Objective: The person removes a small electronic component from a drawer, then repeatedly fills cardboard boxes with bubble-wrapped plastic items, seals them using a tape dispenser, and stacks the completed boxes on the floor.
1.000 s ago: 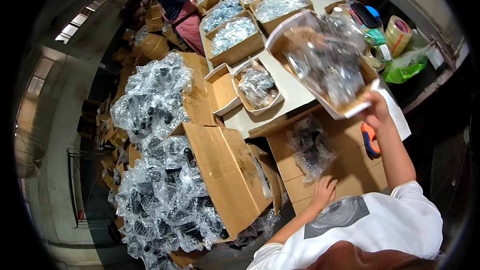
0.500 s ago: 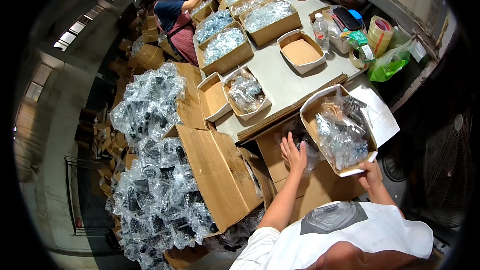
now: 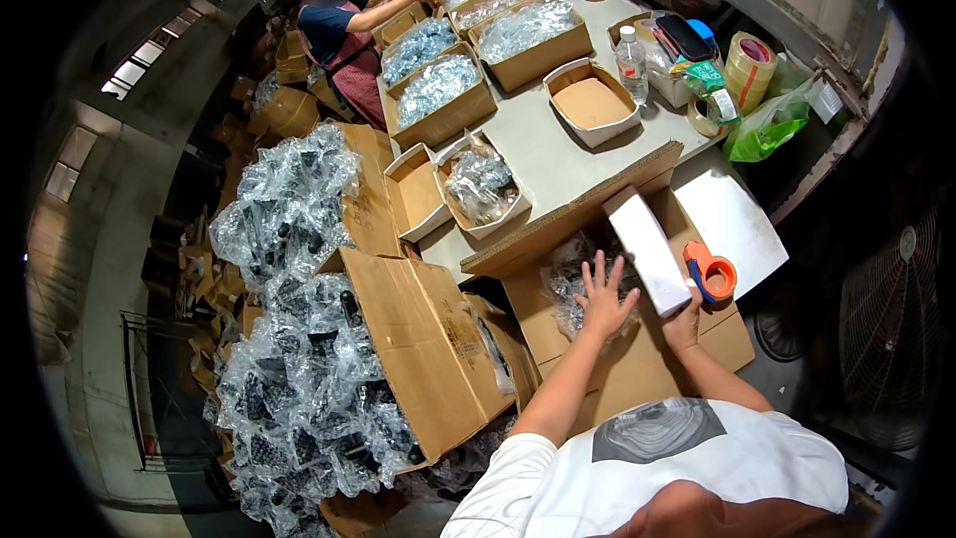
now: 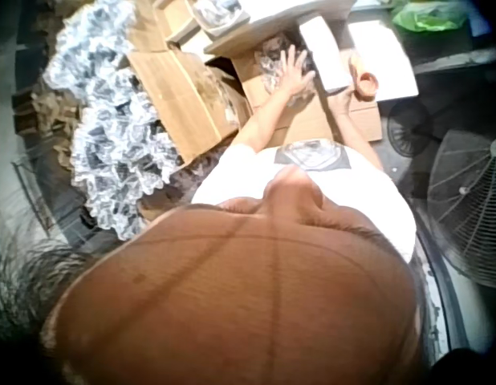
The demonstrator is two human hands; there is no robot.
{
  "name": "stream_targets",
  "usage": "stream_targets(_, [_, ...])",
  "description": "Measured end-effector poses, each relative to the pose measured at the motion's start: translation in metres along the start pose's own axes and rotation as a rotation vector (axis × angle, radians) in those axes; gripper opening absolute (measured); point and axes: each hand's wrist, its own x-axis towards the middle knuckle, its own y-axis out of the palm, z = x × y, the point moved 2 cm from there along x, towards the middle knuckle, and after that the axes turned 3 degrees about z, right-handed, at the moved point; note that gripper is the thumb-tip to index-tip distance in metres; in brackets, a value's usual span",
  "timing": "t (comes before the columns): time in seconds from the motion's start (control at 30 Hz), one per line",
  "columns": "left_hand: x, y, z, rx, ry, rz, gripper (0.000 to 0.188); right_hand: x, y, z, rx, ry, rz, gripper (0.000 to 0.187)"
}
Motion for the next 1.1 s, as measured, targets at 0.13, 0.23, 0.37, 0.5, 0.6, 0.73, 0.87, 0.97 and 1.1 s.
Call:
stream_targets(0.13, [-0.007, 0.028, 0.028, 0.313, -0.034, 0.212, 0.072, -0.019, 0.011, 0.019, -0.270, -0.435, 0.135, 0.078])
stream_targets(0.23, [-0.008, 0.030, 0.043, 0.301, -0.004, 0.131, 0.072, -0.018, 0.014, 0.018, -0.295, -0.450, 0.224, 0.079])
stream_targets(0.37, [-0.011, 0.002, -0.020, 0.437, 0.061, 0.357, 0.066, -0.009, -0.026, 0.000, -0.276, -0.464, 0.111, 0.081])
stream_targets(0.5, [0.001, 0.033, 0.001, 0.278, 0.189, 0.202, 0.069, -0.008, -0.031, 0.004, -0.243, -0.510, 0.116, 0.074])
stream_targets(0.6, [0.008, 0.046, 0.041, -0.159, 0.203, -0.157, 0.071, -0.005, -0.024, 0.030, -0.068, -0.529, -0.007, 0.068])
stream_targets(0.73, [0.004, 0.024, -0.026, 0.489, 0.115, 0.242, 0.074, 0.005, -0.060, 0.002, 0.003, -0.093, -0.053, 0.071])
stream_targets(0.87, [-0.031, 0.012, -0.033, 0.316, 0.234, -0.017, 0.066, 0.039, -0.101, 0.043, 0.378, 0.061, -0.128, 0.079])
stream_targets(0.97, [-0.090, 0.045, -0.015, 0.044, 0.502, -0.039, 0.050, 0.078, -0.110, 0.058, 0.560, 0.175, -0.135, 0.065])
stream_targets(1.1, [-0.171, 0.108, 0.023, 0.163, 0.478, 0.091, 0.044, 0.117, -0.140, 0.079, 0.872, 0.277, -0.141, 0.053])
